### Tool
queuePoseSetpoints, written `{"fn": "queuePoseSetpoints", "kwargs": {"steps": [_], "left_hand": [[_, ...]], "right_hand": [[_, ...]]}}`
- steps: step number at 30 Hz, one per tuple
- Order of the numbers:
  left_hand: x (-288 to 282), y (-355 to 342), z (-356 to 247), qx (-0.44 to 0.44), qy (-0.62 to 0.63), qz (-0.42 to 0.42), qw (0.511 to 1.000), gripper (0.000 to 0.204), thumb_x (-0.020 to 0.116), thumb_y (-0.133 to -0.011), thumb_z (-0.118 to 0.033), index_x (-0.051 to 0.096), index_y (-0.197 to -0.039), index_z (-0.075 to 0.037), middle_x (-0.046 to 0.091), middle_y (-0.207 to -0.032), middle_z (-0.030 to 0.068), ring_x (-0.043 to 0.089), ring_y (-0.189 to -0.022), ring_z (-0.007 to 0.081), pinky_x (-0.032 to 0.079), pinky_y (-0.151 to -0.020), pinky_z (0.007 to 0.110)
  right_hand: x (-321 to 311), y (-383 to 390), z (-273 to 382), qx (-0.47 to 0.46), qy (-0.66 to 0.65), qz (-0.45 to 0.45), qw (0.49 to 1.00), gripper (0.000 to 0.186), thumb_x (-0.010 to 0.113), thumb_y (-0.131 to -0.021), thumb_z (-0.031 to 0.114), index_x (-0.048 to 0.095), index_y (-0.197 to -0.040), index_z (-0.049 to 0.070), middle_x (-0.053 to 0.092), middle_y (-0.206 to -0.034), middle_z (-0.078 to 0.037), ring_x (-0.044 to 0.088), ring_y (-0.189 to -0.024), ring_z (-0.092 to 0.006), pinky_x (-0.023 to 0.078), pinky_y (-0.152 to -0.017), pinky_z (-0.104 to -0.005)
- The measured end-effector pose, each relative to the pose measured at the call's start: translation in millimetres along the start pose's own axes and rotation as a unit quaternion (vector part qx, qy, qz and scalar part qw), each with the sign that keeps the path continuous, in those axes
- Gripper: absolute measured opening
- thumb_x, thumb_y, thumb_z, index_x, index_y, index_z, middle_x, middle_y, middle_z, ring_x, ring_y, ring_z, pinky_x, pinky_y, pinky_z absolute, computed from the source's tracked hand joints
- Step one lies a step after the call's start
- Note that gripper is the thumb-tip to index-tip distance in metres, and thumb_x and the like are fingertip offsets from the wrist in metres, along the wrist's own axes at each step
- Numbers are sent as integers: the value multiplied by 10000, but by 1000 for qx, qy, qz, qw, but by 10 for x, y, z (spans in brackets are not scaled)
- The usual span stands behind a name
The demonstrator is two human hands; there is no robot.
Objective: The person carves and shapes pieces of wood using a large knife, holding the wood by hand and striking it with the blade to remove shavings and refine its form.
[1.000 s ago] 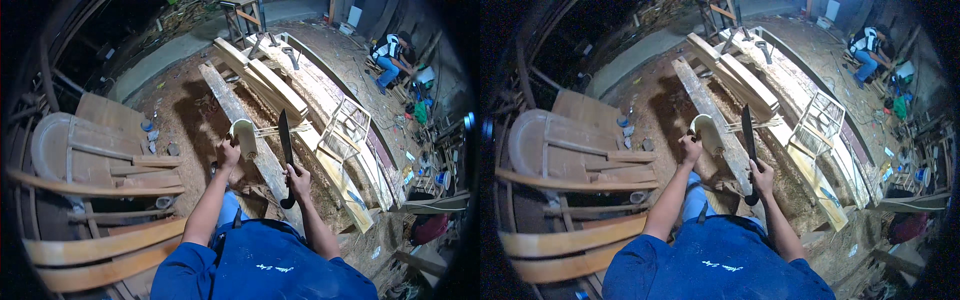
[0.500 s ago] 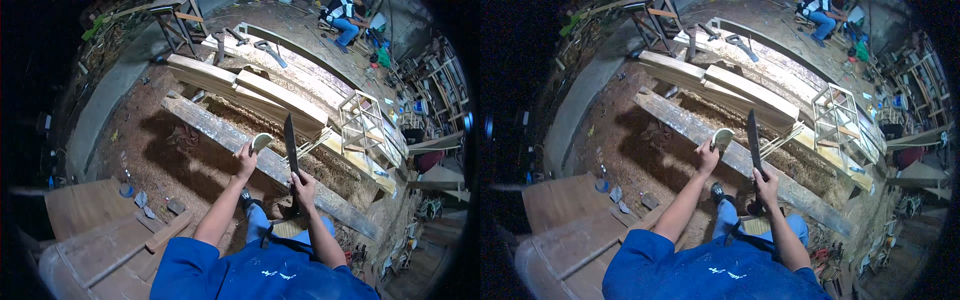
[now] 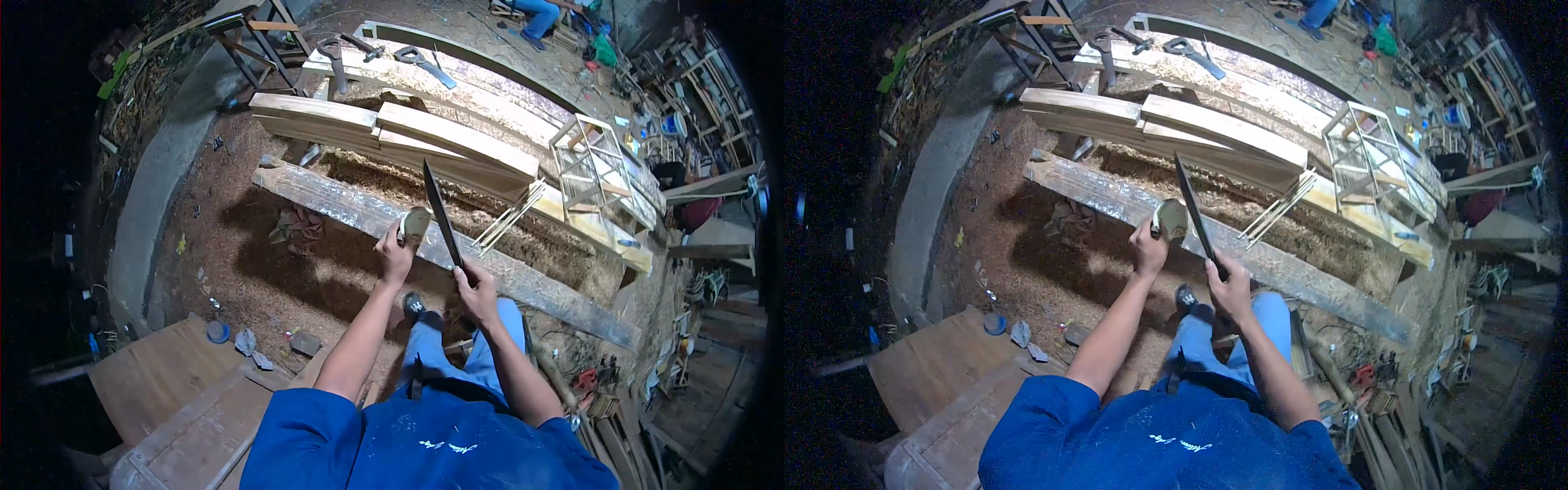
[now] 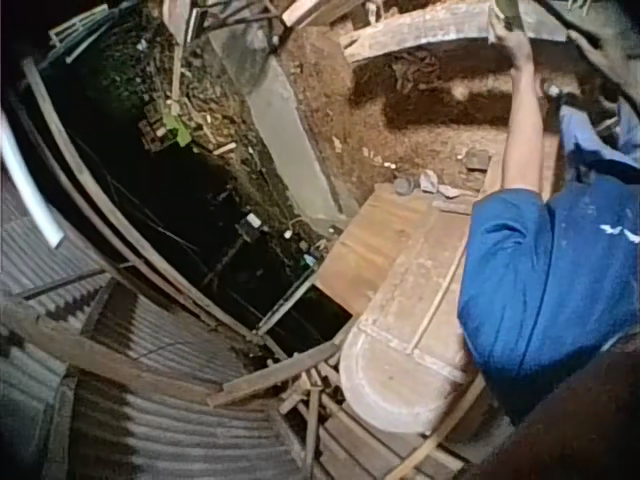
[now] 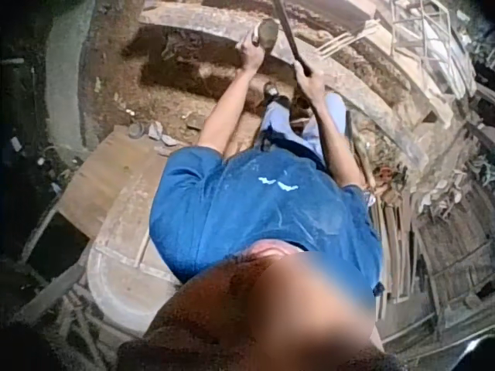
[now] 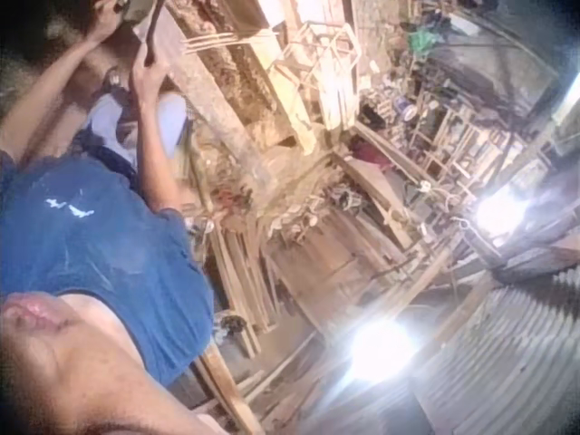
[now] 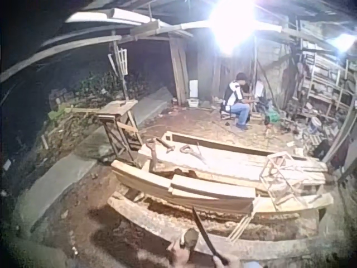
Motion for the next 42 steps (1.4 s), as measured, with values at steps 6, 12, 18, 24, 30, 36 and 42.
{"fn": "queuePoseSetpoints", "kwargs": {"steps": [6, 12, 18, 24, 30, 36, 42], "left_hand": [[-169, -20, -353, 52, -29, 24, 998, 297, 654, -915, -149, 645, -1147, 35, 699, -956, 257, 682, -892, 459, 554, -768, 461], [-222, -121, -461, 49, -19, 40, 998, 251, 635, -871, -57, 664, -1096, 50, 699, -970, 272, 692, -886, 440, 562, -764, 452], [-115, -44, -461, 32, -73, 25, 996, 200, 629, -868, -37, 691, -1047, 28, 691, -955, 276, 693, -857, 426, 552, -734, 472], [-48, -22, -685, 92, -88, -40, 991, 145, 638, -889, -69, 680, -994, 22, 682, -828, 252, 668, -758, 443, 524, -665, 513], [159, -57, -655, 32, -153, 11, 988, 174, 631, -896, -72, 696, -1010, 41, 677, -836, 281, 682, -786, 440, 539, -668, 487], [118, -140, -828, 35, -116, -45, 992, 169, 632, -909, -92, 695, -1026, 12, 681, -877, 275, 684, -821, 438, 537, -683, 493], [-6, -4, -706, -10, -147, -65, 987, 122, 651, -868, -82, 666, -932, 21, 680, -847, 269, 666, -784, 459, 536, -678, 504]], "right_hand": [[91, -7, 240, -43, 25, 2, 999, 303, 665, -893, 64, 685, -1187, -8, 707, -1012, -248, 704, -943, -384, 550, -843, -393], [76, 22, 289, -62, 40, 4, 997, 323, 658, -915, 108, 677, -1227, 26, 703, -1031, -256, 701, -966, -381, 548, -866, -404], [87, 23, 117, 7, 42, 77, 996, 424, 681, -918, 206, 628, -1317, 73, 712, -963, -248, 730, -866, -344, 555, -788, -398], [-25, -168, -169, 3, 34, 96, 995, 288, 610, -971, 191, 662, -1201, 24, 671, -783, -177, 635, -688, -226, 507, -672, -346], [-199, -212, 59, -19, 12, 119, 993, 477, 701, -879, 155, 593, -1325, 26, 679, -1046, -284, 682, -974, -414, 540, -852, -438], [-124, -234, 45, -78, -32, 176, 981, 662, 727, -885, 134, 449, -1477, 34, 642, -1198, -286, 653, -1102, -383, 509, -935, -409], [-75, -269, 116, -98, -51, 182, 977, 596, 697, -921, 157, 476, -1467, 65, 592, -1319, -272, 627, -1191, -362, 500, -988, -408]]}}
Point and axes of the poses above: each hand's wrist, its own y-axis away from the middle knuckle, its own x-axis out of the palm, z = x × y, the point moved 10 cm from there along -y, towards the middle knuckle
